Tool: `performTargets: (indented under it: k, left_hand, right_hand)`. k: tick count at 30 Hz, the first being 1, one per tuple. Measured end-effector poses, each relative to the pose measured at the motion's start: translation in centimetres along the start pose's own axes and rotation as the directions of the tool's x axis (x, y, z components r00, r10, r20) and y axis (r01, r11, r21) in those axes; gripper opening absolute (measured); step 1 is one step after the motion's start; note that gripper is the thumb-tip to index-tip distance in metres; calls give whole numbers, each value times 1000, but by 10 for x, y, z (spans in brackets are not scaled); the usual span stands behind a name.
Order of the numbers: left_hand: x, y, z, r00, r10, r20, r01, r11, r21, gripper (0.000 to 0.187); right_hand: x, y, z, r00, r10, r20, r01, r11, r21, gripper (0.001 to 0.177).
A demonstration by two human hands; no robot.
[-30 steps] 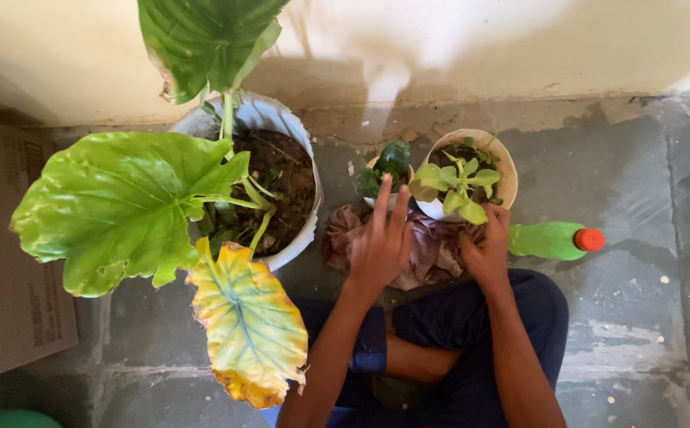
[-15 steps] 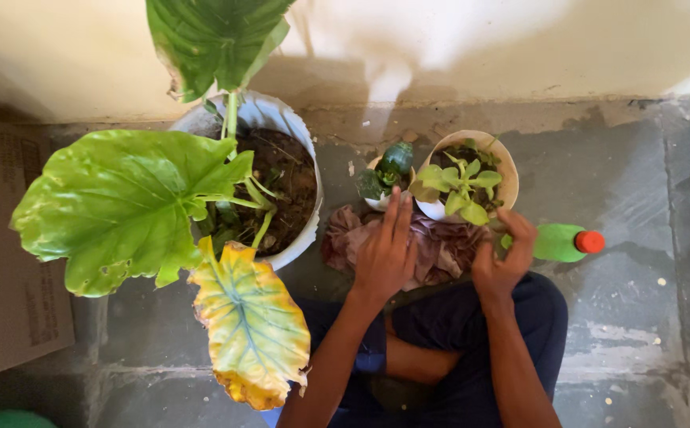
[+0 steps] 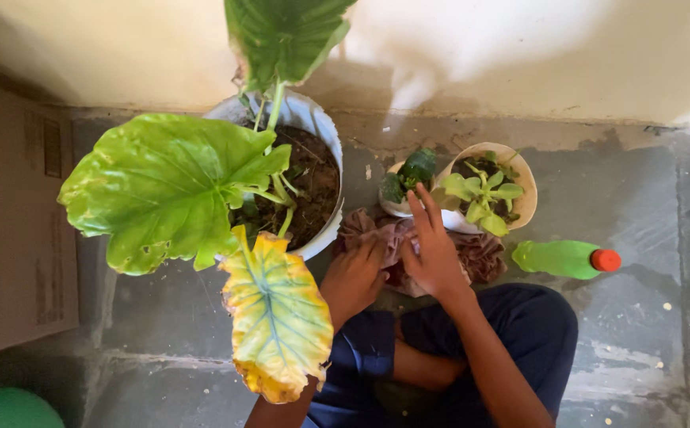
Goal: The person sits on the floor and waters several potted plants using a green plastic bottle. They pour water into the soil of a large plant and two smaller pots, then wipe the leaves with a cloth and inspect the soil.
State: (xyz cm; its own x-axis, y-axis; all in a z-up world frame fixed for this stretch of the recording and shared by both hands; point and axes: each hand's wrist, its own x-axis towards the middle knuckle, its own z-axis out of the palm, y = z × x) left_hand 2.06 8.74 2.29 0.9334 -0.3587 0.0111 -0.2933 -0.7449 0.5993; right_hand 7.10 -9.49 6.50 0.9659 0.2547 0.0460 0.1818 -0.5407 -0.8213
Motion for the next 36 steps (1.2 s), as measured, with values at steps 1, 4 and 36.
performTargets:
  k: [1,4,36]
  left_hand:
    - [-3,-4,3,1000,7,23,-7,1000,-12,65]
    - [-6,-15,10,997,-2,77,4,1000,-20,60]
    - [-92,-28,18,921,-379,-89,387,915,113,53]
  right_hand:
    - [0,0,4,999,-25,-48,24,999,-26,70]
    - [-3,1,18,970,-155,-189,130,982,-136,63]
    - [57,-76,133,840,-542,-5,490,763,-421,49]
